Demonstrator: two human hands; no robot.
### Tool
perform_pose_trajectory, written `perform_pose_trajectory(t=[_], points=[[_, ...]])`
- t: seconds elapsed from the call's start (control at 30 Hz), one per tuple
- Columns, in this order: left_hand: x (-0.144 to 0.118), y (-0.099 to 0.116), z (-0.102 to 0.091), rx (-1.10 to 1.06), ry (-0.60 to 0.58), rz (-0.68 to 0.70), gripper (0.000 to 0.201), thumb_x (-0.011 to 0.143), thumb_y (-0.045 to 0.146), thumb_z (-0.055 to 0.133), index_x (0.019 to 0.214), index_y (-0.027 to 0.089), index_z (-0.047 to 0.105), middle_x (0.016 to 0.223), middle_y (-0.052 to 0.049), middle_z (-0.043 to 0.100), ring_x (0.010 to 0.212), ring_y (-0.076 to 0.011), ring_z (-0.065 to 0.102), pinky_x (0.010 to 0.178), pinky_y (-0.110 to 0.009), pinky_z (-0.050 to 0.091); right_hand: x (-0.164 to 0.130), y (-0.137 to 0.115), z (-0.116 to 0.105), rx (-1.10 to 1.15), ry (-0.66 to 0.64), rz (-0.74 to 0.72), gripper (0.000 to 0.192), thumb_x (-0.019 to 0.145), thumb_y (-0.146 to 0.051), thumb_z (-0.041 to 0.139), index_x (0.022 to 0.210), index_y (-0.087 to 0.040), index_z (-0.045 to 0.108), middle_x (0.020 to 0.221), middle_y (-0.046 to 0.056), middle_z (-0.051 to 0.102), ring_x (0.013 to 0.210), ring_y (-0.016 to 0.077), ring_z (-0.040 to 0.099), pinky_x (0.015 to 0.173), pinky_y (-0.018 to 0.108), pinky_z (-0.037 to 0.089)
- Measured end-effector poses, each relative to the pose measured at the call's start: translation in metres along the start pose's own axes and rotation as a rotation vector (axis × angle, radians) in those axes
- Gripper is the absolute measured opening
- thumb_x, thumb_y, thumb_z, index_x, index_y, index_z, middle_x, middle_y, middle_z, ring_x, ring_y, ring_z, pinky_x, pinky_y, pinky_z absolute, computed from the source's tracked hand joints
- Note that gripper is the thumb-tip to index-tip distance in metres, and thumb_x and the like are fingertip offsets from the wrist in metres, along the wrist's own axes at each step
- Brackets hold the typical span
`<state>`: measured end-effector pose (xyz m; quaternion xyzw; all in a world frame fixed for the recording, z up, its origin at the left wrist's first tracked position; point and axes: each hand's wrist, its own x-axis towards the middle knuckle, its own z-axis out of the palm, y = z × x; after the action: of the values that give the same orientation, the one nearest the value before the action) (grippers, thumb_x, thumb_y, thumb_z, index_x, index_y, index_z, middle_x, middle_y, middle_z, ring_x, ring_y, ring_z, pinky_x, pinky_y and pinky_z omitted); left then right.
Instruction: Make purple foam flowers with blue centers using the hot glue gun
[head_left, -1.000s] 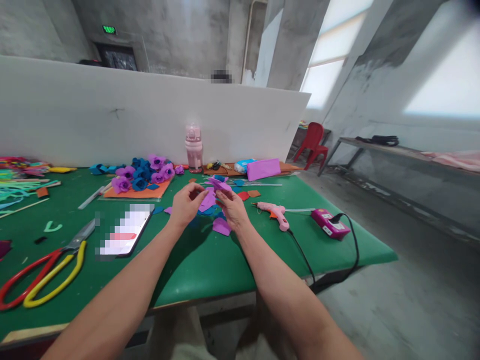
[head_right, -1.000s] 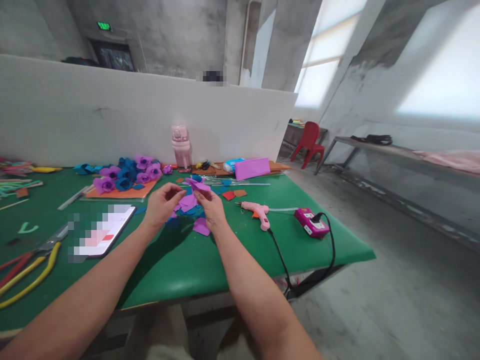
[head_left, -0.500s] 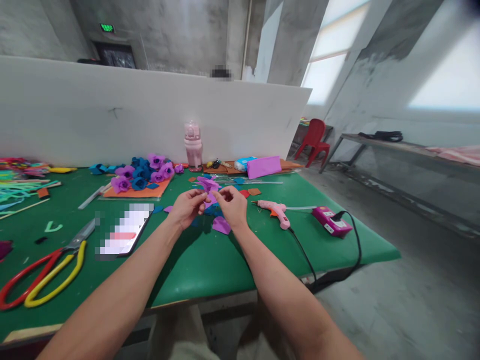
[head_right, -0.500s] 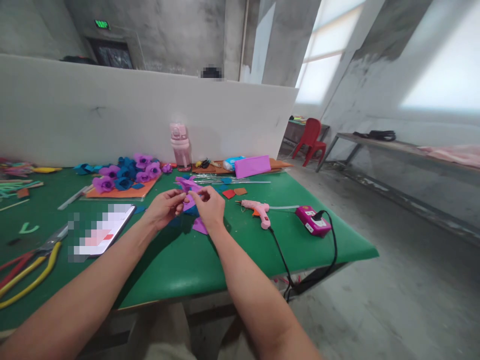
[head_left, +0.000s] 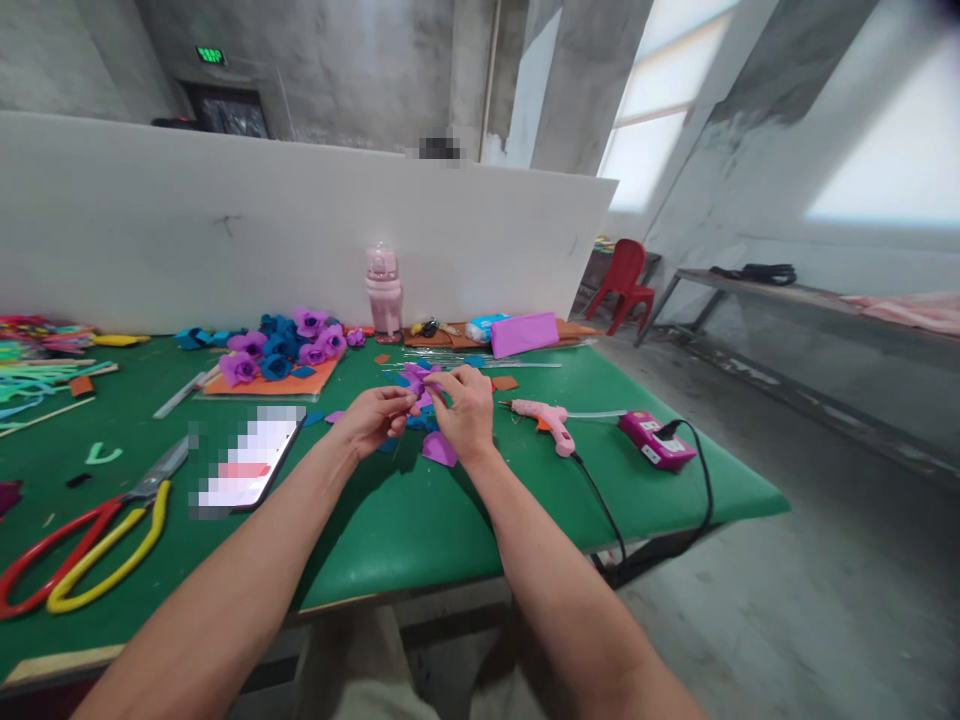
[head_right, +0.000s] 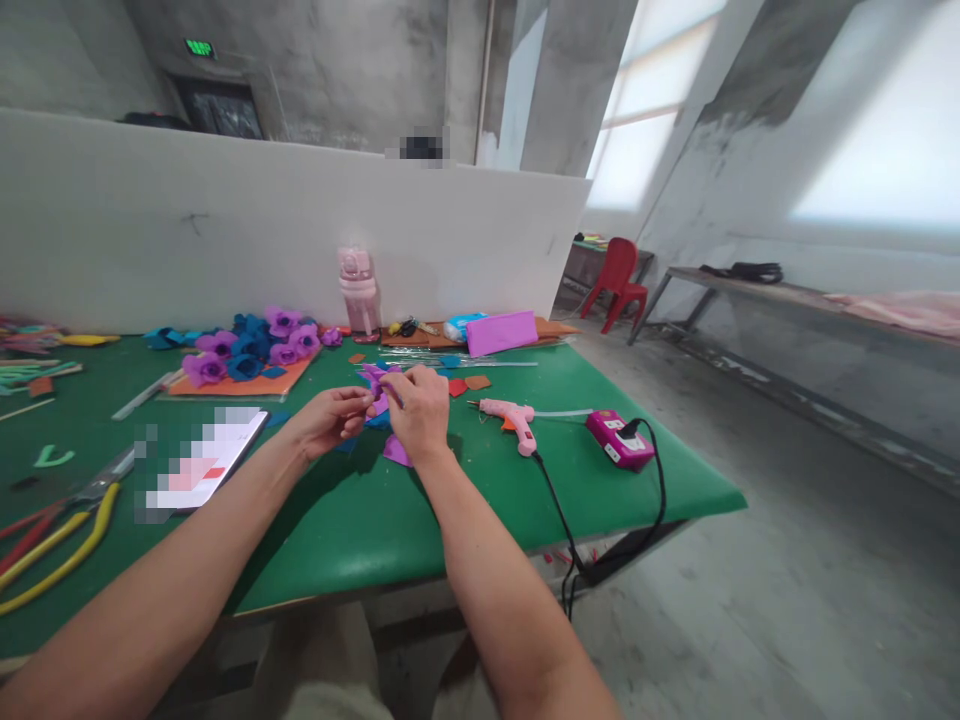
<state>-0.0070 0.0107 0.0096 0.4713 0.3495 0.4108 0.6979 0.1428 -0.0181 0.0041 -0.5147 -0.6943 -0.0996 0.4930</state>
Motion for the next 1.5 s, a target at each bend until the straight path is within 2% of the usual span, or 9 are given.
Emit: perform_pose_trajectory(t=[0.6, 0.73, 0.83, 0.9, 0.97, 1.1, 1.17, 1.3, 1.5], points=[[-0.002, 0.0, 0.003, 0.137, 0.01, -0.009, 0.025, 0.06, 0.025, 0.074, 0.072, 0.012, 0.057, 0.058, -0.002, 0.061, 0.033, -0.0031, 0.041, 0.031, -0.015, 0.026, 0.0, 0.0, 0.003, -0.001, -0.011, 0.026, 0.012, 0.083, -0.025, 0.052, 0.081, -0.021, 0.063, 0.081, 0.004, 0.056, 0.085, 0.018, 0.049, 0.079, 0.032, 0.032], [-0.001, 0.0, 0.002, 0.129, 0.028, 0.036, 0.027, 0.059, 0.025, 0.075, 0.073, 0.012, 0.057, 0.06, -0.002, 0.062, 0.035, -0.0036, 0.043, 0.033, -0.016, 0.03, 0.0, -0.004, -0.001, 0.215, 0.099, 0.111, 0.013, 0.082, -0.03, 0.052, 0.083, -0.02, 0.059, 0.083, 0.004, 0.057, 0.082, 0.0171, 0.05, 0.08, 0.032, 0.035], [0.001, -0.001, 0.002, 0.17, 0.103, 0.181, 0.029, 0.057, 0.028, 0.076, 0.075, 0.013, 0.059, 0.068, -0.004, 0.065, 0.044, -0.008, 0.053, 0.042, -0.02, 0.04, 0.003, 0.002, 0.001, 0.454, 0.23, 0.316, 0.02, 0.084, -0.037, 0.045, 0.088, -0.019, 0.054, 0.087, 0.005, 0.057, 0.079, 0.0154, 0.05, 0.076, 0.029, 0.039], [0.003, -0.003, 0.002, 0.242, 0.137, 0.301, 0.029, 0.058, 0.031, 0.075, 0.077, 0.013, 0.062, 0.068, -0.004, 0.066, 0.052, -0.0116, 0.058, 0.05, -0.024, 0.045, 0.004, 0.009, 0.006, 0.654, 0.238, 0.478, 0.023, 0.083, -0.041, 0.043, 0.085, -0.02, 0.054, 0.086, 0.003, 0.057, 0.076, 0.0143, 0.051, 0.073, 0.027, 0.041], [0.006, -0.006, 0.001, 0.326, 0.17, 0.427, 0.026, 0.059, 0.03, 0.073, 0.078, 0.014, 0.064, 0.066, -0.002, 0.065, 0.057, -0.0132, 0.059, 0.058, -0.026, 0.047, 0.006, 0.014, 0.013, 0.899, 0.157, 0.65, 0.028, 0.081, -0.047, 0.044, 0.081, -0.021, 0.055, 0.081, 0.002, 0.058, 0.07, 0.0134, 0.053, 0.069, 0.026, 0.043], [0.008, -0.01, -0.003, 0.511, 0.241, 0.664, 0.019, 0.061, 0.017, 0.067, 0.079, 0.017, 0.064, 0.076, 0.0, 0.065, 0.073, -0.0144, 0.058, 0.074, -0.027, 0.045, 0.006, 0.012, 0.018, 1.342, -0.155, 0.9, 0.04, 0.075, -0.059, 0.046, 0.076, -0.02, 0.057, 0.068, 0.0, 0.06, 0.059, 0.0126, 0.055, 0.06, 0.026, 0.045], [0.006, -0.009, -0.005, 0.609, 0.246, 0.726, 0.016, 0.064, 0.014, 0.062, 0.079, 0.017, 0.064, 0.078, -0.001, 0.065, 0.075, -0.0145, 0.057, 0.074, -0.026, 0.044, 0.006, 0.007, 0.016, 1.437, -0.215, 0.923, 0.041, 0.071, -0.06, 0.051, 0.072, -0.02, 0.057, 0.064, -0.001, 0.06, 0.056, 0.012, 0.054, 0.058, 0.025, 0.045], [0.001, -0.005, -0.008, 0.74, 0.28, 0.771, 0.012, 0.067, 0.014, 0.057, 0.078, 0.017, 0.062, 0.075, 0.0, 0.063, 0.072, -0.0138, 0.055, 0.07, -0.024, 0.043, 0.005, 0.002, 0.014, 1.475, -0.184, 0.883, 0.036, 0.069, -0.054, 0.059, 0.068, -0.019, 0.057, 0.06, -0.002, 0.058, 0.053, 0.0105, 0.052, 0.054, 0.023, 0.044], [0.008, -0.007, -0.013, 0.719, 0.383, 0.796, 0.019, 0.068, 0.019, 0.056, 0.085, 0.016, 0.063, 0.077, 0.0, 0.064, 0.073, -0.0142, 0.055, 0.07, -0.025, 0.045, 0.004, 0.001, 0.016, 1.479, -0.163, 0.769, 0.028, 0.066, -0.044, 0.067, 0.069, -0.017, 0.06, 0.059, -0.003, 0.055, 0.052, 0.0076, 0.049, 0.053, 0.02, 0.041]])
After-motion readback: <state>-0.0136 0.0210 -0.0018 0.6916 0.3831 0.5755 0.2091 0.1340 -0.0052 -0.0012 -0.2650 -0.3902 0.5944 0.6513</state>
